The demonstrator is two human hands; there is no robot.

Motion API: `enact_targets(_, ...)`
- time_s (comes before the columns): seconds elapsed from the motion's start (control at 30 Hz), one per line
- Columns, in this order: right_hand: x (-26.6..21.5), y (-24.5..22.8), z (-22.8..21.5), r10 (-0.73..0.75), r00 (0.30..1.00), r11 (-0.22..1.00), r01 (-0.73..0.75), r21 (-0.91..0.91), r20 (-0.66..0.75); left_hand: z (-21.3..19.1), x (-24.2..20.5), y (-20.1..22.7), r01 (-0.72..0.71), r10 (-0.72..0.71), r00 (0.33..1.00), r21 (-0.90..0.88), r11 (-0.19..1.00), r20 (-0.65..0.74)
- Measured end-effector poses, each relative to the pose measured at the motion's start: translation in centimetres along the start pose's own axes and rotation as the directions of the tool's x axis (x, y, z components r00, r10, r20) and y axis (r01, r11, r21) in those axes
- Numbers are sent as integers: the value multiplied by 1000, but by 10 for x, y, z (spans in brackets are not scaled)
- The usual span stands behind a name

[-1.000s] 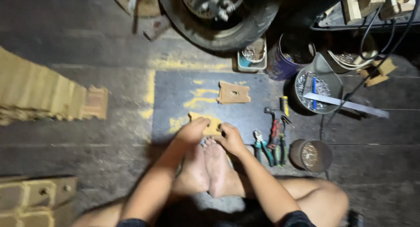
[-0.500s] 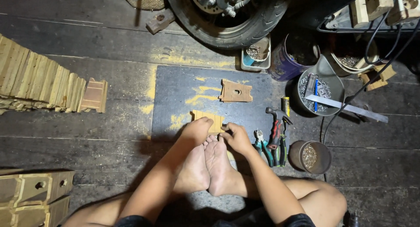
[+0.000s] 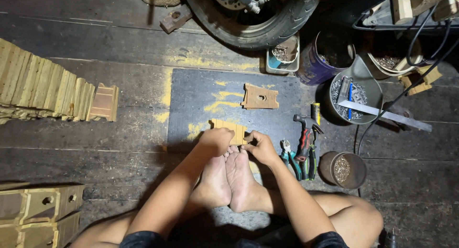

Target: The person sits on the floor and assembles small wooden boxes by hand. They align pre-cut wooden pieces, insert nails, and use a hammer to secure the joints. The person occasionally inspects the assembled units and places them in a stack.

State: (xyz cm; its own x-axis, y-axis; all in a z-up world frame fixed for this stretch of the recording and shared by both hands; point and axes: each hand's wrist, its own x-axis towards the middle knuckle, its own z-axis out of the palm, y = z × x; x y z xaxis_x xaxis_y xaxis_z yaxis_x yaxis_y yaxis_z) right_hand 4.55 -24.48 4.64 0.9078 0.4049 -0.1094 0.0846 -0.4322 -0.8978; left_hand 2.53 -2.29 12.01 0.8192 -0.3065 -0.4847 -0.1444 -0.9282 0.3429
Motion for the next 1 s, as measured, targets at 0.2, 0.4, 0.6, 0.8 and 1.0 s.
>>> enact_targets(0.2, -4, 10, 1, 75, 996, 987, -68, 145, -50, 5, 4, 6, -6, 6, 1000, 27, 1000, -14)
enact_targets(0.4, -3, 19, 3, 116, 992, 985, -109, 134, -44, 4, 5, 7, -7, 7, 1000, 24, 1000, -4)
enact_targets(0.6, -9, 15, 6, 157, 985, 966, -139, 218, -66, 14, 6, 8, -6, 6, 1000, 34, 999, -20)
enact_targets(0.8, -26, -6, -9, 77, 991, 993, -67, 93, -108, 7, -7, 16, 12, -11, 1000, 56, 998, -15)
enact_targets(1.0, -75, -18, -82, 17, 960, 997, -37, -68, -280, 22, 0, 11, 22, -9, 995, 129, 991, -96)
